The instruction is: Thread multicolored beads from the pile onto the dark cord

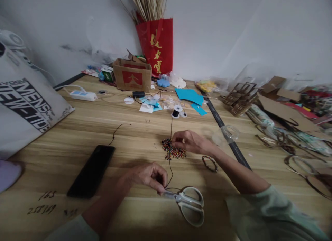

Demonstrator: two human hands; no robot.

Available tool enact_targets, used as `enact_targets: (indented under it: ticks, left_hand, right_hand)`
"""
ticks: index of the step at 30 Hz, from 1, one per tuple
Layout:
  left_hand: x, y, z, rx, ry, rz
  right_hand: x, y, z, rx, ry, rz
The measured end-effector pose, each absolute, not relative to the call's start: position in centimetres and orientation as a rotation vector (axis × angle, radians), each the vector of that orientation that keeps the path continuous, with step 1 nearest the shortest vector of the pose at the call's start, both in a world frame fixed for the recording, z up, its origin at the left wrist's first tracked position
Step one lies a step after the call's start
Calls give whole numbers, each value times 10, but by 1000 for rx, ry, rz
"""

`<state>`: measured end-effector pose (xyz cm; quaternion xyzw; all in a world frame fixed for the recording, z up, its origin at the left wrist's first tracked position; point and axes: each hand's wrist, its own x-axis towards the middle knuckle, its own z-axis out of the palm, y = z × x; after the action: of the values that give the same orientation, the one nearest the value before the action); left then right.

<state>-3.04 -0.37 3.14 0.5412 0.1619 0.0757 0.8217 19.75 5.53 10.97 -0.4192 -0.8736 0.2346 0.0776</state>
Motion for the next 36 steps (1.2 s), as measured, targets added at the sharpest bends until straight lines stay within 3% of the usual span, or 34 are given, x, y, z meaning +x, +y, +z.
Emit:
enact_targets:
  ticks: [5,10,13,21,31,36]
  left_hand:
    - [-34,0,43,1202,363,201]
    - [-30,-3,39,1191,299,172]
    - [-28,-4,32,1181,272,167]
    - [-28,-5,26,1153,304,136]
    - [-28,-1,19,1144,413,222]
    - [-25,3,17,1114,595,323]
  right_hand:
    - [203,8,93,-1176,-2365,990]
    - [191,4,48,-1265,-1614,1798]
    - [178,8,34,-1177,-1305,1942]
    - [146,28,53,-1056,-1790,1591]
    - [115,52,54,-1212,-2762,813]
    - [133,57,60,-1423,-2798,453]
